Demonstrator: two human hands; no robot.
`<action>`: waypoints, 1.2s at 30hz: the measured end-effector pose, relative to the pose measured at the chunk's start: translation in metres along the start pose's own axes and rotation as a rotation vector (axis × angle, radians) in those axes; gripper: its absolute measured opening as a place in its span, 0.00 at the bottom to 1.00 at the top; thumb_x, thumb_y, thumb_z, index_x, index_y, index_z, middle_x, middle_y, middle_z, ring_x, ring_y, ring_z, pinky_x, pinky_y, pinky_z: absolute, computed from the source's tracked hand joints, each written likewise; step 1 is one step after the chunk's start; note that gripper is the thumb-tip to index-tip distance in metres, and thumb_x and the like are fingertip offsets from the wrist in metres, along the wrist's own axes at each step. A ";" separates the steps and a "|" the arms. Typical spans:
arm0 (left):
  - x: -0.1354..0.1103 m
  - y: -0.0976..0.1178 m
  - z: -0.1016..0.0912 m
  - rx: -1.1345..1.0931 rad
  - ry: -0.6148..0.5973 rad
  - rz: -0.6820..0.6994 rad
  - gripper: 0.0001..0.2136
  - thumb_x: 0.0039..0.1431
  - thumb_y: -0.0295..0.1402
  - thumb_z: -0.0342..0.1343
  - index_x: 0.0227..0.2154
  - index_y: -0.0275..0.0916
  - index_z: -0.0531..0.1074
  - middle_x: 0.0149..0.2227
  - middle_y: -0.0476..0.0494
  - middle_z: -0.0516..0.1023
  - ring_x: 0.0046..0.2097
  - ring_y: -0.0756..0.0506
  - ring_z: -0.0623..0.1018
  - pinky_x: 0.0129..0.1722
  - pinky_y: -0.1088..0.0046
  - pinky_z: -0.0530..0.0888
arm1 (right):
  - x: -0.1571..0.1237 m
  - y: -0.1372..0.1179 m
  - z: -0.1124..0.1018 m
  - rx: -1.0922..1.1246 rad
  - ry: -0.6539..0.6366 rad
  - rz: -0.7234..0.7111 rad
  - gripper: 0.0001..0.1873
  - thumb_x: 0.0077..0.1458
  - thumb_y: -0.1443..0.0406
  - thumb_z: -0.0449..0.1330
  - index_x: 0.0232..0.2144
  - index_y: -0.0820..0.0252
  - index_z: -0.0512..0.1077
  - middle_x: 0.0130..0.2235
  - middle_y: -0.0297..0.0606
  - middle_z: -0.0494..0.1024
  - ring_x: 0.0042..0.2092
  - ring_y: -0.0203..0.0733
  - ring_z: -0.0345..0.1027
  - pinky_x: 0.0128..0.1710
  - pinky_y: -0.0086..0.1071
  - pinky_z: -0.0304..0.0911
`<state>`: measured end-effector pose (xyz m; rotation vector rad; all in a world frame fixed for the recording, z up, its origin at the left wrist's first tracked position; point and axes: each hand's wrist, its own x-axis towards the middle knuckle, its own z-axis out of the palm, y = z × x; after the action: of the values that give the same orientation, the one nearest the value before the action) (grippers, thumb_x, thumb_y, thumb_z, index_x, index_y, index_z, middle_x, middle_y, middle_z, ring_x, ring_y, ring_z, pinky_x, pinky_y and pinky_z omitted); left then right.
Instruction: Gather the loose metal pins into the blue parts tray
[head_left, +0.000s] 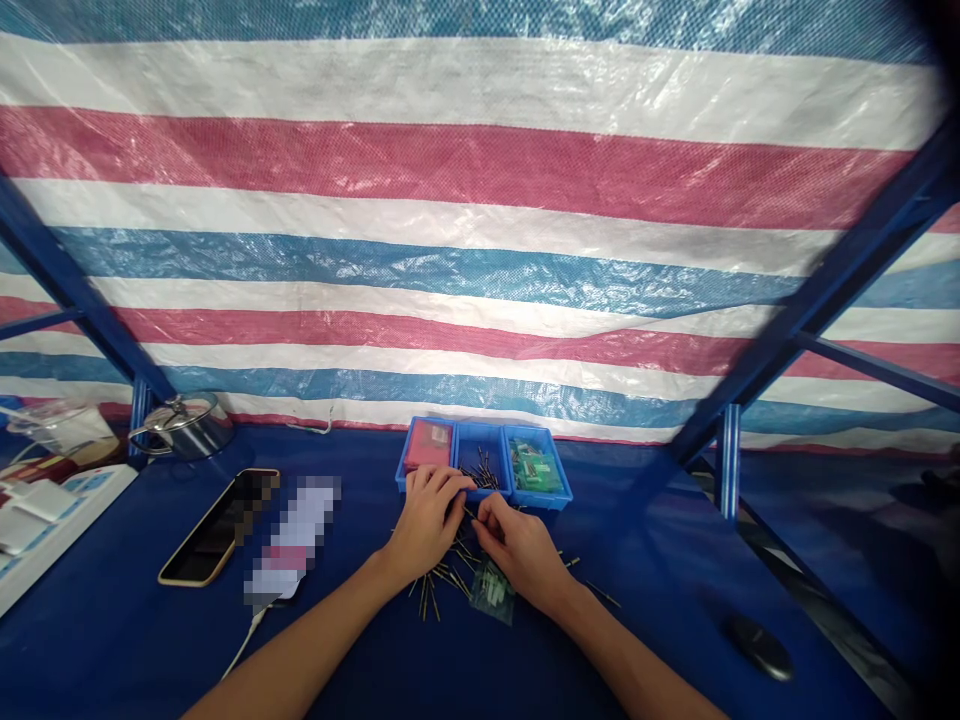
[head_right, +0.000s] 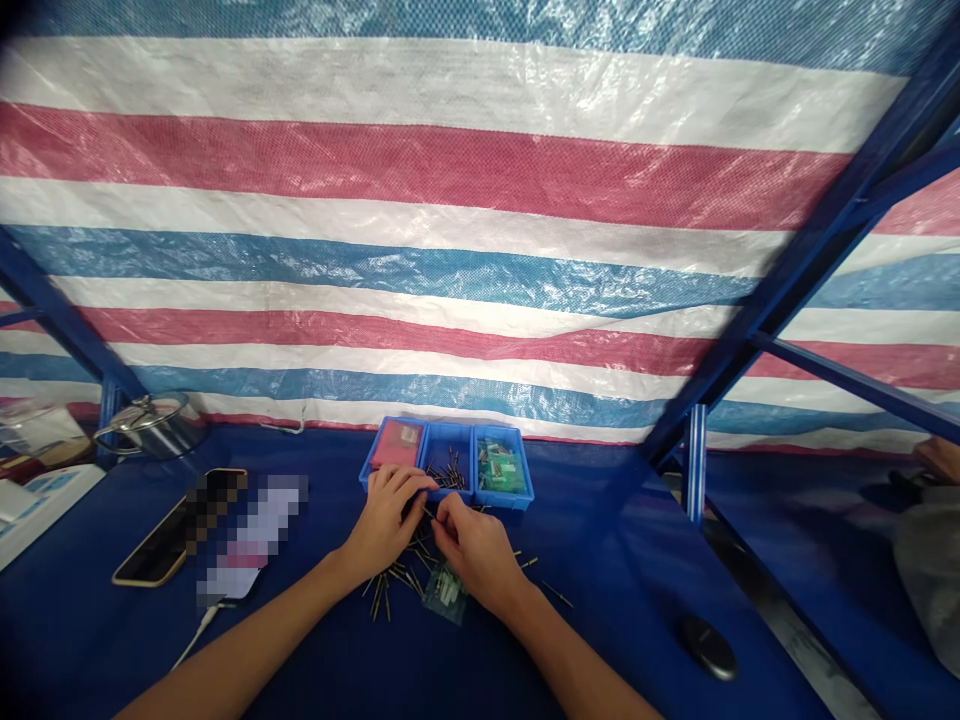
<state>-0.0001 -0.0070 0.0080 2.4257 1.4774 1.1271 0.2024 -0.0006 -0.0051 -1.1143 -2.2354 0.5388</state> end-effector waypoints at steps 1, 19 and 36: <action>0.000 0.000 0.000 0.000 0.000 -0.001 0.11 0.76 0.29 0.49 0.52 0.47 0.75 0.51 0.44 0.79 0.53 0.40 0.72 0.51 0.57 0.67 | 0.000 0.000 0.000 0.001 -0.001 0.001 0.03 0.68 0.65 0.56 0.38 0.53 0.66 0.27 0.25 0.70 0.27 0.36 0.68 0.29 0.28 0.55; 0.000 -0.001 0.000 0.000 0.008 0.013 0.13 0.76 0.30 0.47 0.52 0.47 0.75 0.50 0.42 0.79 0.53 0.38 0.72 0.51 0.55 0.68 | 0.001 -0.004 -0.001 -0.044 -0.039 0.003 0.05 0.67 0.66 0.58 0.37 0.53 0.65 0.28 0.25 0.73 0.27 0.37 0.69 0.29 0.28 0.54; 0.000 -0.001 0.000 0.012 0.007 0.004 0.12 0.75 0.28 0.50 0.51 0.47 0.75 0.51 0.45 0.79 0.54 0.39 0.72 0.52 0.57 0.66 | 0.001 -0.006 -0.001 -0.083 -0.087 0.012 0.05 0.69 0.66 0.58 0.38 0.53 0.65 0.29 0.26 0.75 0.29 0.38 0.70 0.29 0.29 0.51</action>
<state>-0.0007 -0.0063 0.0078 2.4361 1.4859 1.1321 0.1990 -0.0030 -0.0007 -1.1665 -2.3464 0.5119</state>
